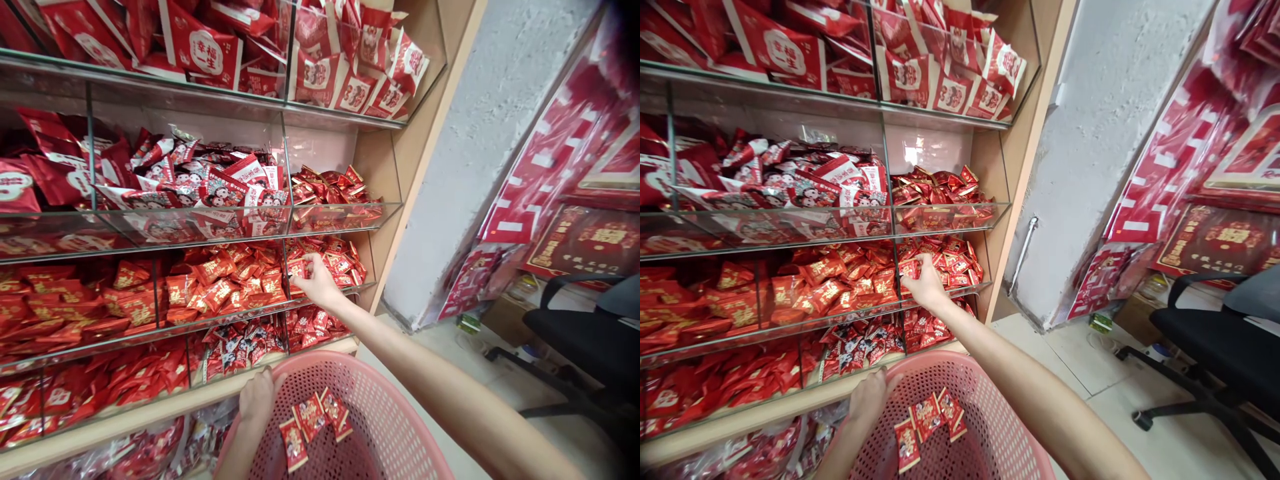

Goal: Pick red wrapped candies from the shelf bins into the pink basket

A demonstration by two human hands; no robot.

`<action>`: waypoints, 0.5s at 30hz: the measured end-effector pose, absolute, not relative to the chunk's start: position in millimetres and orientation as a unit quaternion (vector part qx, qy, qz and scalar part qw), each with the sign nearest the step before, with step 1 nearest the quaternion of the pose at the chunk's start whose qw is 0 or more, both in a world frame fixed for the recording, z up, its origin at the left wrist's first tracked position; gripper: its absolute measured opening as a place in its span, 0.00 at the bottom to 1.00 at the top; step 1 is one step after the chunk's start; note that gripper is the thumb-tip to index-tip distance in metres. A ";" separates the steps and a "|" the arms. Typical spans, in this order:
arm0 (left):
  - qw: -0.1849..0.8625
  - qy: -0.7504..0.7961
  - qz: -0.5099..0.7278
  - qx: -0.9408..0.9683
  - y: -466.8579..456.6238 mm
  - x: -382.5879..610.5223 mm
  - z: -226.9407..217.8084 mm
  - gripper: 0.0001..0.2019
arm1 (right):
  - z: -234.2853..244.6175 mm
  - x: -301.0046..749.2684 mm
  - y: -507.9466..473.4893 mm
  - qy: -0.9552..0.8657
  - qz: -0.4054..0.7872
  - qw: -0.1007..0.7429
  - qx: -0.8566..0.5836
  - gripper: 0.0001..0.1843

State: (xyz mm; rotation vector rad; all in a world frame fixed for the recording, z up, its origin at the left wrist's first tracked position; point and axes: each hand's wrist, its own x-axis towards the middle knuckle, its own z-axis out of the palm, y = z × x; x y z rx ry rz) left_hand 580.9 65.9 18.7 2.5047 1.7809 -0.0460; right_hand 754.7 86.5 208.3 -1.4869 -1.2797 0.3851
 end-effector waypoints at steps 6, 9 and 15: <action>0.032 0.584 -0.002 0.811 66.9 580.5 14.0 0.24 | 223.6 766.2 73.7 -0.406 0.300 0.628 -0.592 0.27; 0.025 0.588 0.003 0.808 67.2 580.7 12.4 0.24 | 235.3 782.2 61.3 -0.331 0.412 0.660 -0.533 0.21; 0.025 0.589 -0.010 0.808 66.2 582.0 13.9 0.24 | 239.4 806.6 15.9 -0.318 0.510 0.665 -0.443 0.12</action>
